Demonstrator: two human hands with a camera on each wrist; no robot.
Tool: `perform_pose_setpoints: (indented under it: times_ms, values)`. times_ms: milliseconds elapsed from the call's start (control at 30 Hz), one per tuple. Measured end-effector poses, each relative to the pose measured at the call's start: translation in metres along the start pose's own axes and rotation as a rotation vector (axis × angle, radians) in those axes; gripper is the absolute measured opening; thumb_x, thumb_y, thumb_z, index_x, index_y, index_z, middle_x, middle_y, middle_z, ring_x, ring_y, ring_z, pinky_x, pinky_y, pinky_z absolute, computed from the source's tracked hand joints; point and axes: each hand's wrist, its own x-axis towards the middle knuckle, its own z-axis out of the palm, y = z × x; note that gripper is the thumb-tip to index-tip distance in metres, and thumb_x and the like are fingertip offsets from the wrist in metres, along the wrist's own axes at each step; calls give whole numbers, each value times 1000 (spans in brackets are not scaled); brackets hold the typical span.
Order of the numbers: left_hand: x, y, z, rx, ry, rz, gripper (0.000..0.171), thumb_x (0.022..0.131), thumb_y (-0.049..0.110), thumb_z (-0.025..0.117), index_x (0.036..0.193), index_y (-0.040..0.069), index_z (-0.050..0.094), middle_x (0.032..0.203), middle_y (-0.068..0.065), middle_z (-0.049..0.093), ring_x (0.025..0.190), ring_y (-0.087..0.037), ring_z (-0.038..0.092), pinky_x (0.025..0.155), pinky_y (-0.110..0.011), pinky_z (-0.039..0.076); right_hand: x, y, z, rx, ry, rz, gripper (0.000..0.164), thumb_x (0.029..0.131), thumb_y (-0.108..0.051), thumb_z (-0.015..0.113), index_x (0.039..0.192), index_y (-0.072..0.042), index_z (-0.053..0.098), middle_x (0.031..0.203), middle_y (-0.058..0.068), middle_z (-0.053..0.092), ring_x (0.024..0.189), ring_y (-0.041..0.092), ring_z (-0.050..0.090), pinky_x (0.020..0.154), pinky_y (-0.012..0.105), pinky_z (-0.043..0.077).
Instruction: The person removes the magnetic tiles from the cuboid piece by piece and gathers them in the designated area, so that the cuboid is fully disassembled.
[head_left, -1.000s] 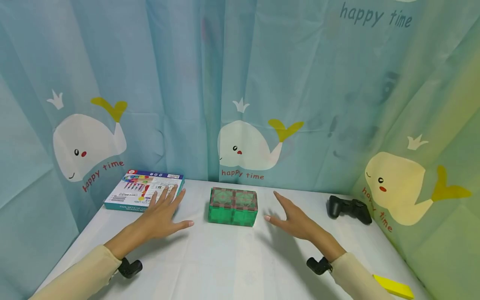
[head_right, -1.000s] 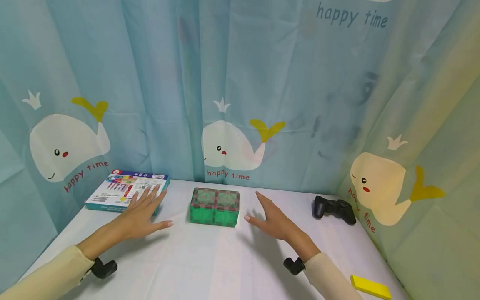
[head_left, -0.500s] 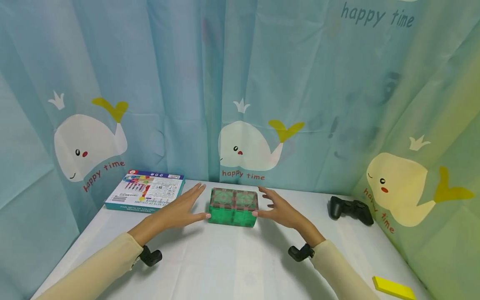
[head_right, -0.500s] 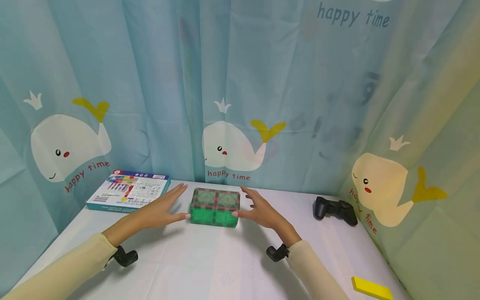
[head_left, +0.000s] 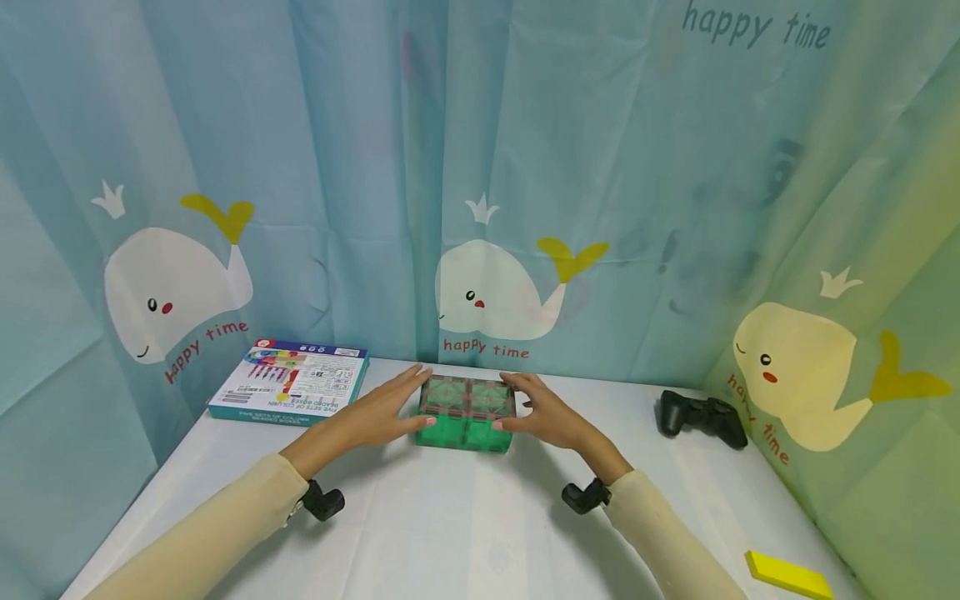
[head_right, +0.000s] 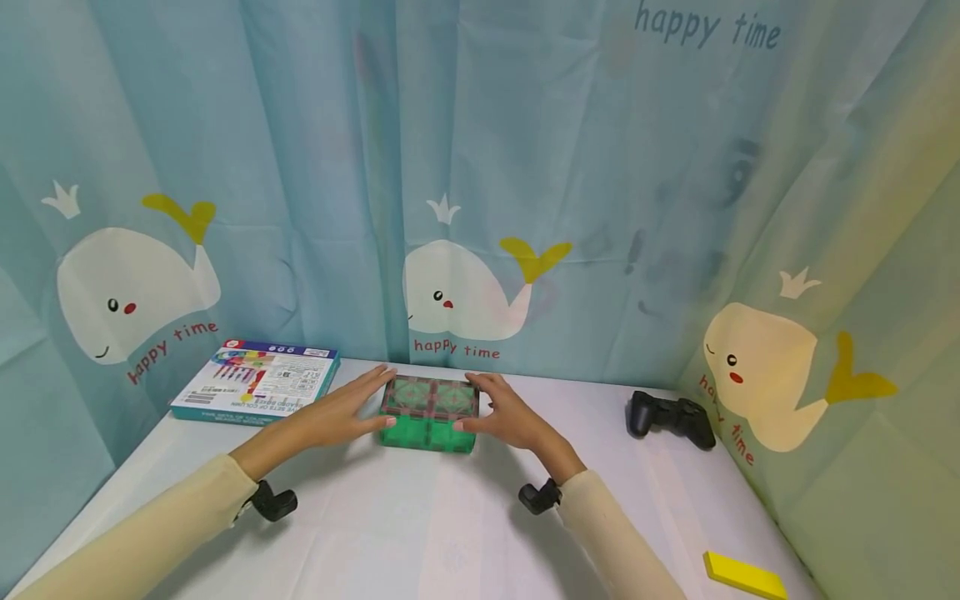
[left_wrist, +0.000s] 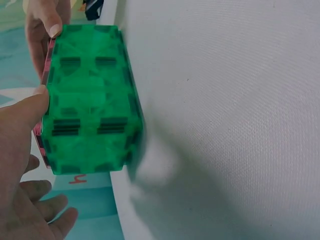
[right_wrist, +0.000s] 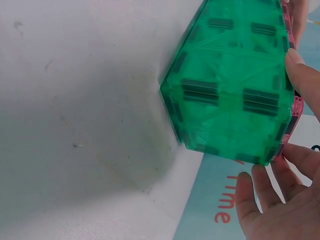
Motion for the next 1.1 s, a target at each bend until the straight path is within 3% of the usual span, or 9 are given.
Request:
perform_pose_setpoints:
  times_ms: [467, 700, 867, 1100]
  values:
    - [7, 4, -1, -5, -30, -5, 80, 106, 50, 61, 167, 9, 30, 174, -19, 23, 160, -40, 25, 126, -61, 28, 5, -1, -7, 39, -91, 27, 85, 96, -35, 78, 166, -11, 35, 160, 19, 30, 146, 37, 37, 118, 68, 35]
    - [8, 3, -1, -8, -44, 2, 79, 108, 47, 60, 167, 7, 28, 174, -19, 23, 160, -39, 25, 128, -59, 27, 7, -4, -12, -4, -106, 73, 80, 93, -42, 82, 161, -20, 44, 157, 12, 34, 147, 31, 39, 118, 60, 39]
    - [9, 4, -2, -8, -49, 9, 79, 107, 48, 60, 167, 7, 28, 174, -18, 23, 161, -37, 24, 128, -57, 26, 9, -8, -16, -60, -113, 57, 83, 92, -44, 83, 159, -14, 46, 151, 17, 39, 142, 35, 42, 109, 58, 46]
    - [10, 5, -3, -7, -59, 2, 80, 108, 48, 58, 168, 6, 26, 175, -16, 22, 161, -37, 23, 128, -58, 26, 11, -12, -17, -107, -112, 55, 83, 90, -41, 85, 158, -10, 48, 149, 17, 42, 140, 38, 40, 109, 60, 43]
